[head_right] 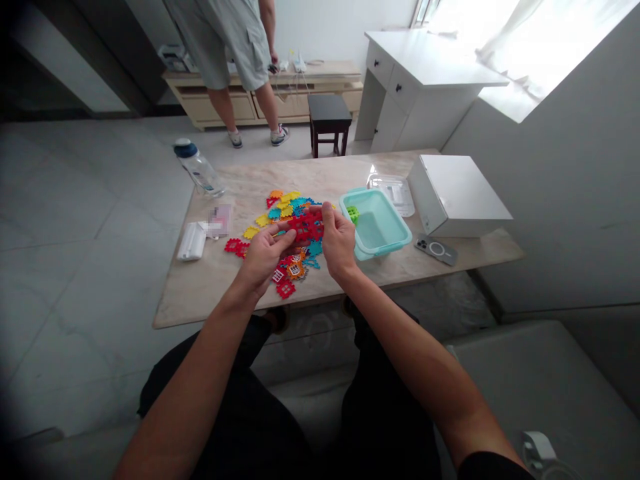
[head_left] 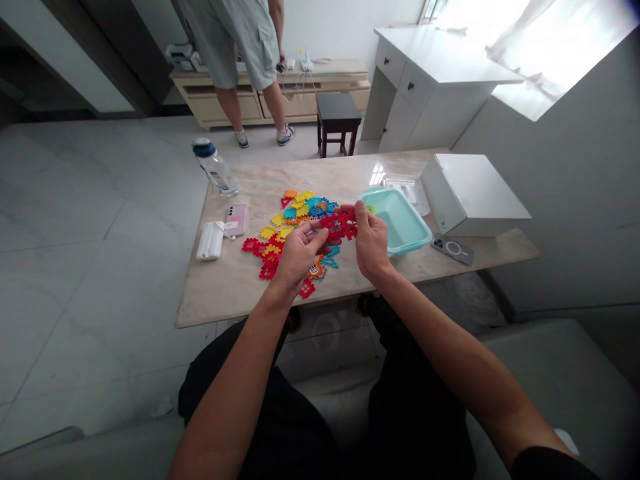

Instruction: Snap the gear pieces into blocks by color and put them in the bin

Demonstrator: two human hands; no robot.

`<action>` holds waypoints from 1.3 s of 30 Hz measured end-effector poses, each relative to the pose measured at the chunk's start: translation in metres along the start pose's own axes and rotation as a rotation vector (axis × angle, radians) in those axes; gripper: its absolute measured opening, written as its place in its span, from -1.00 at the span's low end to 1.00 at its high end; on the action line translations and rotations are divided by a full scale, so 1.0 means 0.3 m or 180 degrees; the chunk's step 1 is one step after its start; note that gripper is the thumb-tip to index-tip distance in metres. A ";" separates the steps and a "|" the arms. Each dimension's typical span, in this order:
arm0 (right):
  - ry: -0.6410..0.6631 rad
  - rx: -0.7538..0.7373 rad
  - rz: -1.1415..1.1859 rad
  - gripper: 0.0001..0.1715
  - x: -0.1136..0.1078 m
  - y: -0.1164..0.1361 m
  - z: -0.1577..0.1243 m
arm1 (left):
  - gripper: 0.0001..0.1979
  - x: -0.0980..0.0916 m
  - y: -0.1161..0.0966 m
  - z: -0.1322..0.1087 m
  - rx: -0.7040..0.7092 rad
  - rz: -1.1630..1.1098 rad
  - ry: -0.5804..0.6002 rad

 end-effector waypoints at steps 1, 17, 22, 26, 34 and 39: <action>-0.0069 0.0004 -0.0020 -0.06 -0.007 -0.009 0.006 | -0.65 -0.004 -0.003 -0.001 0.0020 0.0009 -0.0015; 0.0093 0.0721 0.0812 -0.17 -0.013 -0.058 0.008 | -0.79 -0.019 -0.008 -0.006 -0.0009 0.0150 -0.0264; 0.0166 0.0668 0.0553 -0.13 -0.019 -0.053 0.002 | -0.76 -0.015 -0.012 -0.009 -0.0056 0.0056 -0.0260; 0.0249 0.0420 0.0094 -0.15 -0.022 -0.061 0.008 | -0.71 -0.015 -0.001 -0.007 -0.0162 -0.0045 -0.0198; 0.0070 0.0483 0.0245 -0.13 -0.015 -0.099 0.020 | -0.64 0.009 0.051 -0.021 -0.0364 0.0268 0.0116; -0.0046 0.0345 0.0254 -0.17 -0.018 -0.086 0.017 | -0.57 0.025 0.057 -0.029 -0.0187 0.0268 0.0165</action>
Point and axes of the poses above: each hand's wrist, its own z-axis towards the middle knuckle, its own x-axis out of the palm, y = z × x, the point moved 4 cm from there along z, towards the middle knuckle, and after that the axes turned 9 degrees about -z, right-handed, at the moved point
